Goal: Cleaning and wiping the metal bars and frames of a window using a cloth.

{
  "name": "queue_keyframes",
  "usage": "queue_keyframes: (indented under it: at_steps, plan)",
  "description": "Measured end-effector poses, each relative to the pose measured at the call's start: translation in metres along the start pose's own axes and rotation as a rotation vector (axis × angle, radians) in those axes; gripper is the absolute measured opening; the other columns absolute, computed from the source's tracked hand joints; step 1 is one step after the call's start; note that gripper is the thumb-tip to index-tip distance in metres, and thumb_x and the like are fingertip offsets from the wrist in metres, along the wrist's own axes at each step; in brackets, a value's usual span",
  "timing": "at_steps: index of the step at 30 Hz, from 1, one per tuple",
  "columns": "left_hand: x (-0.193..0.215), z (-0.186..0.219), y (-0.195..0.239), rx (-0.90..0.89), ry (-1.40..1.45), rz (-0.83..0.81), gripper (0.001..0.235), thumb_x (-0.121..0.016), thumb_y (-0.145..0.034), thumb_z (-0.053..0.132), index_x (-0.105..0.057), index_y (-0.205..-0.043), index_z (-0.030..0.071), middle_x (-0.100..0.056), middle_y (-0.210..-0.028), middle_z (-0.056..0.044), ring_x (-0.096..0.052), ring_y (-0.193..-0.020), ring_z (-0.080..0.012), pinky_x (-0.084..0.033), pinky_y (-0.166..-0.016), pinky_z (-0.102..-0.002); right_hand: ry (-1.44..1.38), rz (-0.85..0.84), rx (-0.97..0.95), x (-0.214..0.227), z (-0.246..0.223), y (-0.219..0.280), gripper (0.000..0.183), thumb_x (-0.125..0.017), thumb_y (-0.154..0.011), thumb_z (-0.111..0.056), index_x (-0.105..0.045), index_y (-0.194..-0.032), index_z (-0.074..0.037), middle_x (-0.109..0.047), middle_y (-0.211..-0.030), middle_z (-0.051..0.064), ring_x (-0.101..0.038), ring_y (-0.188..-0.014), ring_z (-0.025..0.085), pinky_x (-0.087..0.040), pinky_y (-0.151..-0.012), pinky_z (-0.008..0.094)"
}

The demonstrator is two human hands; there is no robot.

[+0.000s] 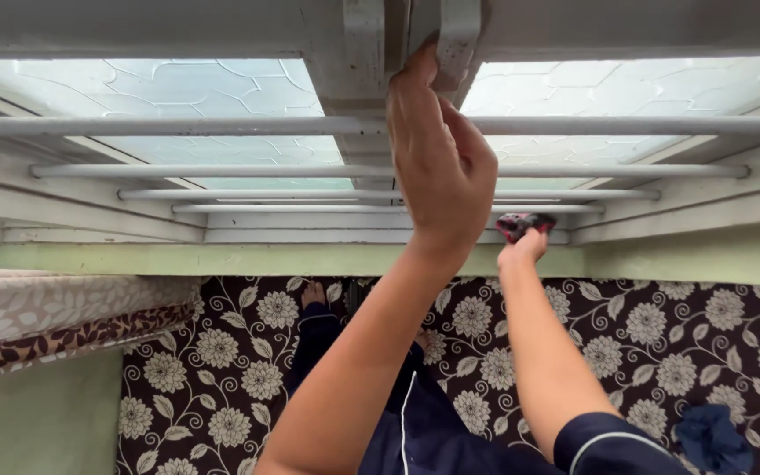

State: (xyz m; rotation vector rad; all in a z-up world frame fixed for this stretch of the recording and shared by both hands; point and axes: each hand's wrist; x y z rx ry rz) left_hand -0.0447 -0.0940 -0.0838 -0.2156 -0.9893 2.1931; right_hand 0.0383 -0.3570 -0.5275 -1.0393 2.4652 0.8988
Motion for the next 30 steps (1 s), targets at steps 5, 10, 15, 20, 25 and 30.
queue_keyframes:
  at_steps: [5, 10, 15, 20, 25, 30]
  plan:
    - [0.001, 0.0, -0.001, -0.039, 0.003, 0.017, 0.036, -0.045, -0.106, -0.01, -0.039, -0.142, -0.005, -0.052, -0.131, -0.017, -0.057, -0.121, -0.0315, -0.048, -0.101, -0.043, 0.616, 0.006, 0.367, -0.028, -0.012, 0.018, 0.038, -0.046, -0.097, 0.003, -0.058, -0.133, -0.003, -0.05, -0.139, 0.014, -0.057, -0.121, 0.027, -0.048, -0.1, 0.044]
    - [-0.002, -0.002, 0.002, -0.023, -0.045, -0.009, 0.035, -0.046, -0.105, -0.011, -0.041, -0.139, -0.006, -0.053, -0.129, -0.018, -0.059, -0.117, -0.0296, -0.048, -0.1, -0.043, 1.161, -0.039, 0.682, -0.008, 0.004, -0.016, 0.049, -0.048, -0.099, 0.002, -0.046, -0.148, 0.003, -0.027, -0.148, 0.019, -0.043, -0.131, 0.03, -0.038, -0.11, 0.035]
    - [0.001, 0.009, -0.005, 0.017, 0.011, 0.028, 0.041, -0.047, -0.099, -0.013, -0.041, -0.139, -0.007, -0.053, -0.125, -0.019, -0.058, -0.112, -0.0317, -0.047, -0.095, -0.043, 0.951, 0.01, 0.419, -0.021, 0.037, -0.02, 0.039, -0.049, -0.103, -0.015, -0.048, -0.139, 0.001, -0.04, -0.141, 0.01, -0.052, -0.125, 0.023, -0.046, -0.107, 0.034]
    - [0.005, -0.001, -0.003, 0.008, 0.036, -0.031, 0.041, -0.047, -0.1, -0.011, -0.04, -0.14, -0.004, -0.054, -0.128, -0.018, -0.057, -0.109, -0.0304, -0.046, -0.095, -0.042, 1.012, -0.048, 0.379, -0.049, 0.047, 0.023, 0.038, -0.052, -0.102, -0.022, -0.052, -0.134, -0.002, -0.043, -0.138, 0.011, -0.054, -0.121, 0.026, -0.047, -0.104, 0.038]
    - [0.018, -0.013, -0.002, -0.034, 0.077, -0.118, 0.043, -0.048, -0.107, -0.008, -0.036, -0.147, 0.0, -0.052, -0.135, -0.016, -0.057, -0.115, -0.0295, -0.047, -0.103, -0.041, 1.096, -0.079, 0.32, -0.052, 0.05, 0.108, 0.038, -0.055, -0.101, -0.03, -0.055, -0.129, -0.004, -0.046, -0.136, 0.011, -0.055, -0.118, 0.028, -0.048, -0.1, 0.042]
    - [0.02, -0.017, -0.003, -0.095, 0.071, -0.108, 0.047, -0.049, -0.106, -0.007, -0.033, -0.149, 0.002, -0.052, -0.139, -0.017, -0.057, -0.128, -0.0317, -0.048, -0.112, -0.041, 1.168, -0.094, 0.288, -0.063, 0.02, 0.175, 0.04, -0.057, -0.099, -0.038, -0.059, -0.124, -0.007, -0.049, -0.134, 0.012, -0.057, -0.114, 0.03, -0.049, -0.097, 0.047]
Point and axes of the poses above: each hand's wrist, its own y-axis away from the middle knuckle, its own x-axis out of the back of the hand, z = x × y
